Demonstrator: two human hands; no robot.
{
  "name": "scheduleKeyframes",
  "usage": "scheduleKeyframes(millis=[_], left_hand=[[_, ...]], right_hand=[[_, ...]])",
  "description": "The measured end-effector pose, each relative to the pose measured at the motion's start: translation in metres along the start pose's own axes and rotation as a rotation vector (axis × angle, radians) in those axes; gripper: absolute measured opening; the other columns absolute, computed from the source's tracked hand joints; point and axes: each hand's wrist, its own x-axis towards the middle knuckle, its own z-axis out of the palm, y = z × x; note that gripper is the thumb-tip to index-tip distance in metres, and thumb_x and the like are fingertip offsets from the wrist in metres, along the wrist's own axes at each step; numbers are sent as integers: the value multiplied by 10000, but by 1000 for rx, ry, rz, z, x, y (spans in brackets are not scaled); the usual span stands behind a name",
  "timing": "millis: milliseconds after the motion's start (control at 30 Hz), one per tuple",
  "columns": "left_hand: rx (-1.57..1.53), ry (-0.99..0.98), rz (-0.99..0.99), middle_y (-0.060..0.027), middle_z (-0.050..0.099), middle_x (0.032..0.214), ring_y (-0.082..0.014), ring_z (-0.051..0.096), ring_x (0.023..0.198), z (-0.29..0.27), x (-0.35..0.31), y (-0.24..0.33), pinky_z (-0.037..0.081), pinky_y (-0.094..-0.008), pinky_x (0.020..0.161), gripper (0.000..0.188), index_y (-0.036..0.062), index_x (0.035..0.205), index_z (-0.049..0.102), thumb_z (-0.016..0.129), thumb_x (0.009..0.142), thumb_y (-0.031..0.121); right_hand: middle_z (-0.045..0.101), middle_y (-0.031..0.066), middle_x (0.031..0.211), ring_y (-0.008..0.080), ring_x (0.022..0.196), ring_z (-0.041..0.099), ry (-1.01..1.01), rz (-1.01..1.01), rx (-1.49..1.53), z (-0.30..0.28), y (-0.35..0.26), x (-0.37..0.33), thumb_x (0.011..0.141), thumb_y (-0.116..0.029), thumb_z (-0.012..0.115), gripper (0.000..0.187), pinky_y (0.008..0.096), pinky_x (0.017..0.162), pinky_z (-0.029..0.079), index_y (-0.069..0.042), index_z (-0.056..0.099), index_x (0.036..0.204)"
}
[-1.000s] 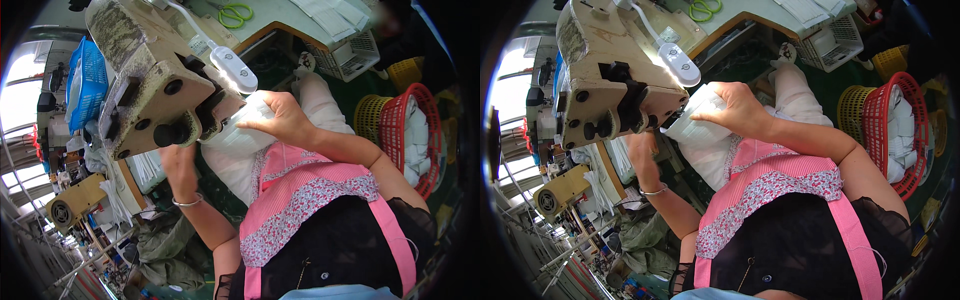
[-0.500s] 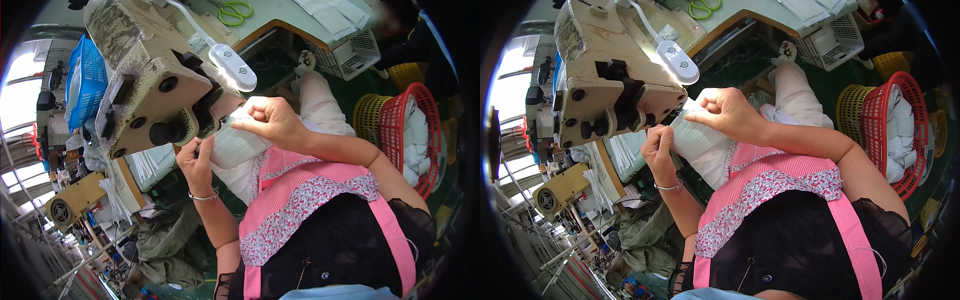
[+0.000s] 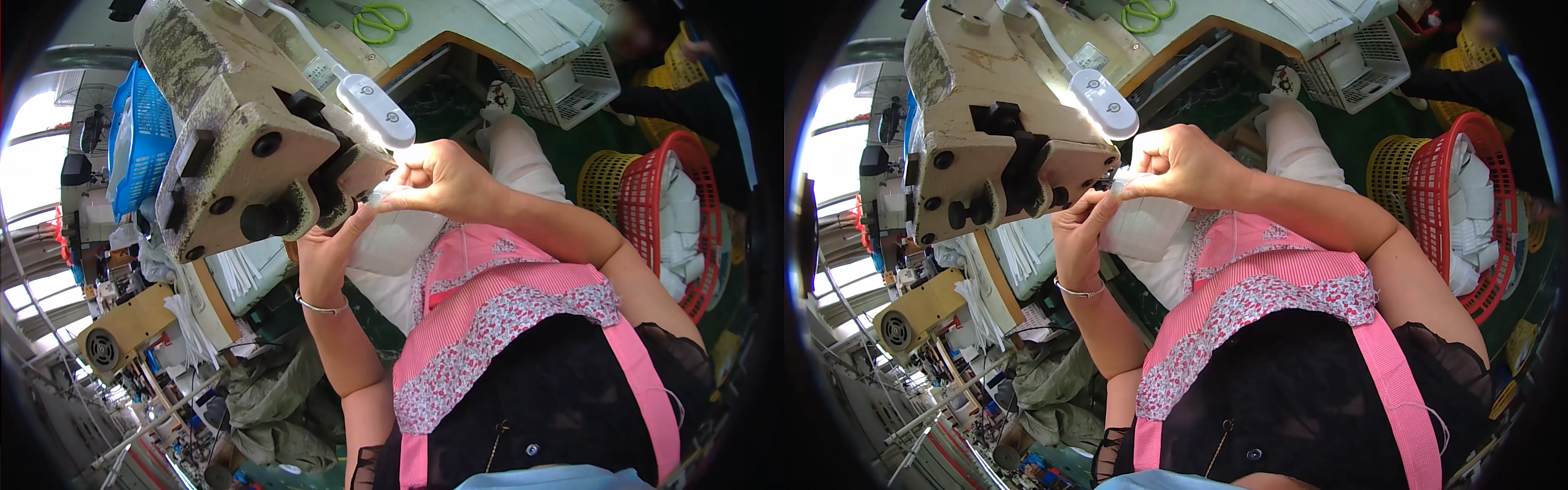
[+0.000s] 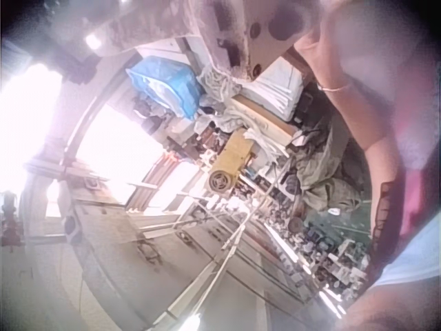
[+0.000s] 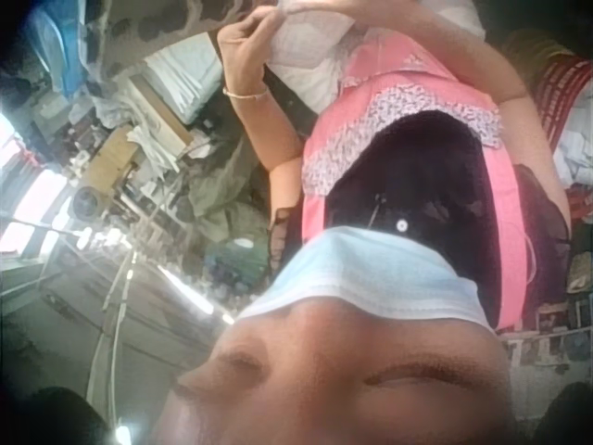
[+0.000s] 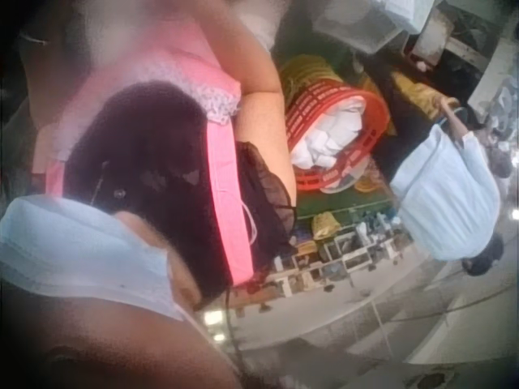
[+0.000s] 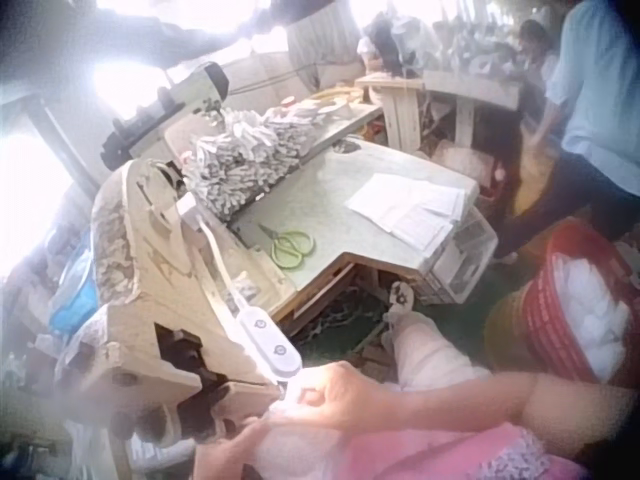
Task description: The person sews white fabric straps and fabric pieces together using an industrial sewing machine.
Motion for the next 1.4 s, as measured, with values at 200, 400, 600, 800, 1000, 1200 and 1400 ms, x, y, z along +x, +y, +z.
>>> scheduleKeyframes(millis=[200,400,600,800,1000,1200,1400], left_hand=[[17,7,-27,21,623,751,-41,513,657,5,0,5,348,-167,593,116,-26,930,743,745,880,79],[-175,153,36,-60,662,727,-97,571,526,37,-11,-4,429,-205,479,112,-66,949,717,702,885,24],[-321,222,94,-79,665,728,-108,586,522,46,-14,-12,456,-208,477,127,-74,961,707,674,901,34],[-288,215,79,-67,662,730,-93,575,514,45,-10,-5,442,-200,459,97,-57,915,696,676,901,37],[-226,312,135,-57,658,727,-77,542,483,50,-14,-6,421,-196,441,61,-42,886,687,705,880,16],[-269,275,97,-25,616,674,-54,493,462,39,-11,-3,372,-177,426,107,-21,821,670,680,910,37],[-184,300,89,11,576,647,-24,438,456,41,-10,1,313,-179,418,112,-7,833,682,688,915,68]], right_hand=[[567,-45,652,24,637,476,-185,46,-92,-27,-17,20,772,-213,858,320,213,591,403,-24,602,794],[688,25,843,60,792,610,-215,281,185,-48,-27,12,822,-199,805,251,220,694,469,-1,688,923],[724,61,936,72,828,638,-66,194,318,-34,-13,-20,863,-119,751,258,241,734,506,36,693,1061],[649,-15,729,15,658,512,-46,96,111,-37,-8,-7,848,-142,770,216,225,565,398,32,702,955],[564,-41,649,14,627,440,-33,38,-19,-31,-4,-6,832,-175,788,234,233,534,350,25,668,823],[485,-37,618,28,620,398,-32,-19,6,-23,-12,0,827,-208,800,281,242,530,340,5,631,756],[536,-42,633,20,628,445,-30,33,-70,-23,-10,3,788,-247,850,330,215,550,378,-10,626,738]])
